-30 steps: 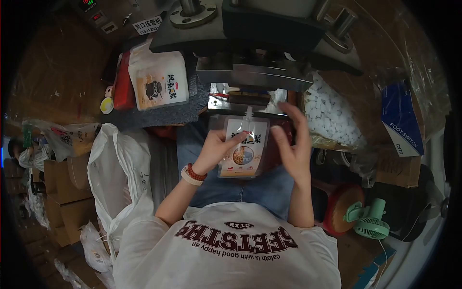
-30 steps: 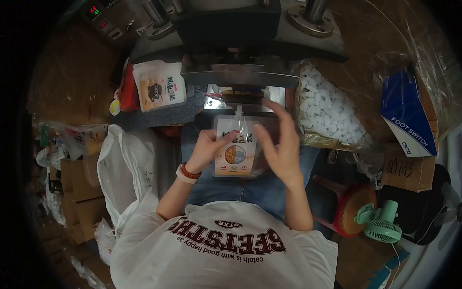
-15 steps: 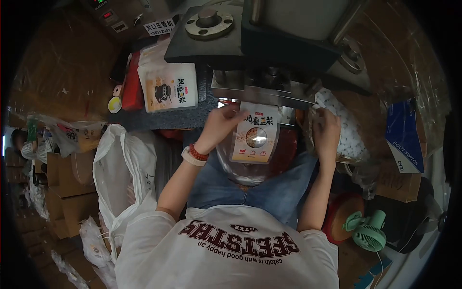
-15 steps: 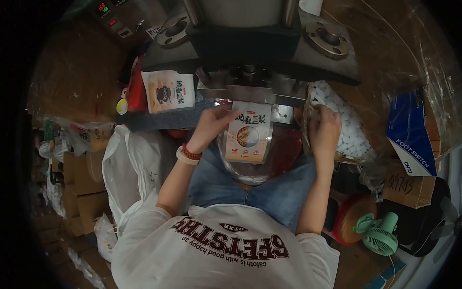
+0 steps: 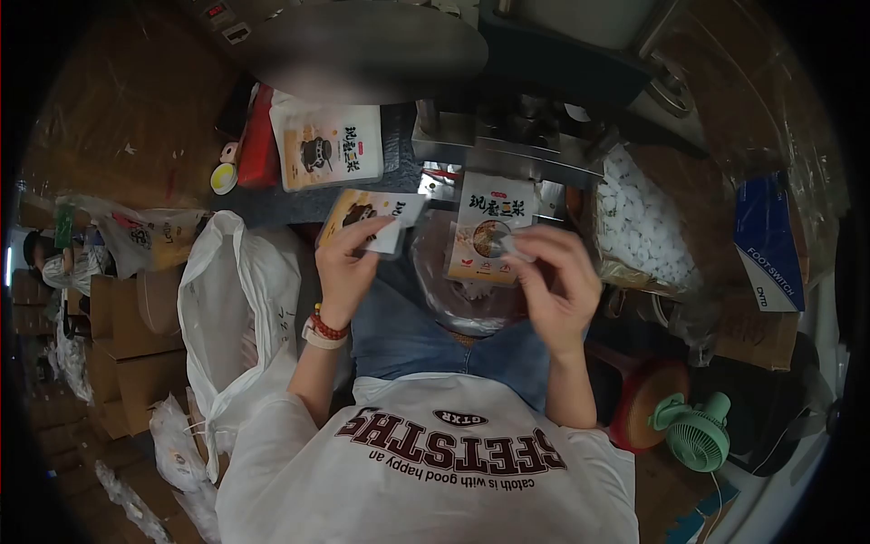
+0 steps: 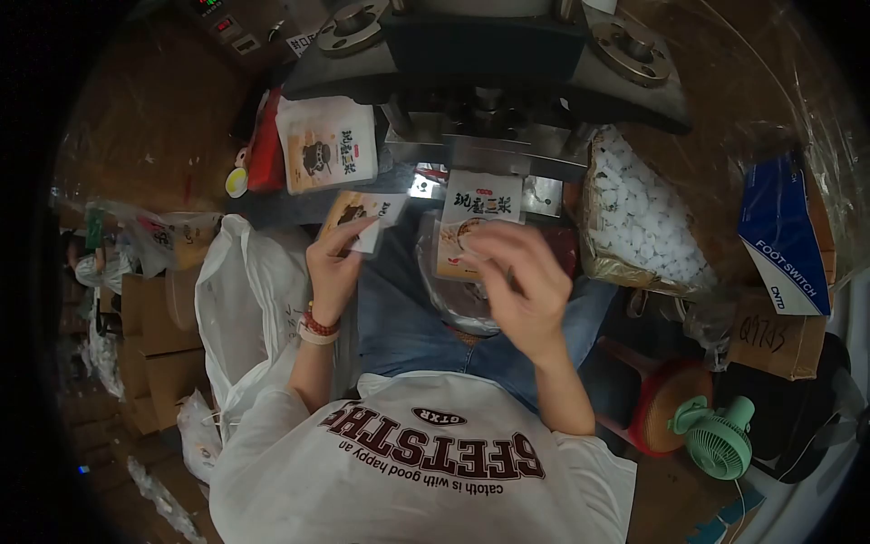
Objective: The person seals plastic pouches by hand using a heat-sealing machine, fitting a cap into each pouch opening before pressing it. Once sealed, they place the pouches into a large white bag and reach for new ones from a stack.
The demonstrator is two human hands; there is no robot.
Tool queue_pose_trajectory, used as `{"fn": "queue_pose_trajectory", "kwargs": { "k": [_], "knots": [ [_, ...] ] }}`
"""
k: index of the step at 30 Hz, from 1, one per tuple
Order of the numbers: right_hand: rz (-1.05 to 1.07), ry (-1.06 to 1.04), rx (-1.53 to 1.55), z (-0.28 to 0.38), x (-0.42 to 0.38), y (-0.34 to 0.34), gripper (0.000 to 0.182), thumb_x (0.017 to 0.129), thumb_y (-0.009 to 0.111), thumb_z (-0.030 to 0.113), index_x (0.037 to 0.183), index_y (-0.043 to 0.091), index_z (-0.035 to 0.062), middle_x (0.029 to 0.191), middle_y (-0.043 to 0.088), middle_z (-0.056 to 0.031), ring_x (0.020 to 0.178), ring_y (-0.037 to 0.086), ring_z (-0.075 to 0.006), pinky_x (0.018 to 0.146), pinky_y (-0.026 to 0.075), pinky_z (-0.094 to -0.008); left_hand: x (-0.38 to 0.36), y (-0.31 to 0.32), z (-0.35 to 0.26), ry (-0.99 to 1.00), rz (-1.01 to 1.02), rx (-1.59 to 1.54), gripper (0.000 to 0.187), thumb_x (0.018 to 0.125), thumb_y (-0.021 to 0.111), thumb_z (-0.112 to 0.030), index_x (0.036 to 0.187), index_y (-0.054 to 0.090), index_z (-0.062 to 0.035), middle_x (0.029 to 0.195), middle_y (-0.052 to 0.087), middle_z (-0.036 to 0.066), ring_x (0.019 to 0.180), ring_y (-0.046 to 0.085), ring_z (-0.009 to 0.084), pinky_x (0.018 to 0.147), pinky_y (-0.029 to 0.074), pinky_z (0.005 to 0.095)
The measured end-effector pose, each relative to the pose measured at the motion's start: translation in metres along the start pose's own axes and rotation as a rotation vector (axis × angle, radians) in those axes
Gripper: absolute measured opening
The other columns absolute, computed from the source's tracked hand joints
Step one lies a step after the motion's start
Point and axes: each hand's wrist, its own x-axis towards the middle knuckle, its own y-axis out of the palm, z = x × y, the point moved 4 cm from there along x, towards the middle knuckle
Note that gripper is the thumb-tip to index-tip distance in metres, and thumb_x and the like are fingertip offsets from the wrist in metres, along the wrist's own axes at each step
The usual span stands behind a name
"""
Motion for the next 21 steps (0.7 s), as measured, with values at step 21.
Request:
{"fn": "queue_pose_trajectory", "kwargs": {
  "k": [21],
  "knots": [
    [-0.082,0.251,-0.791,-0.072,0.019,-0.093,0.02,0.083,0.065,0.01,0.101,0.064,0.0006,0.094,0.065,-0.014,0.088,0.062,-0.0296,0.079,0.048,-0.0366,0.046,0.124,-0.01,-0.635,0.442,-0.937,0.024,0.087,0.066,-0.015,0.1,0.066,0.0057,0.094,0.069,0.012,0.078,0.067,0.0144,0.068,0.055,0.026]
  ]
}}
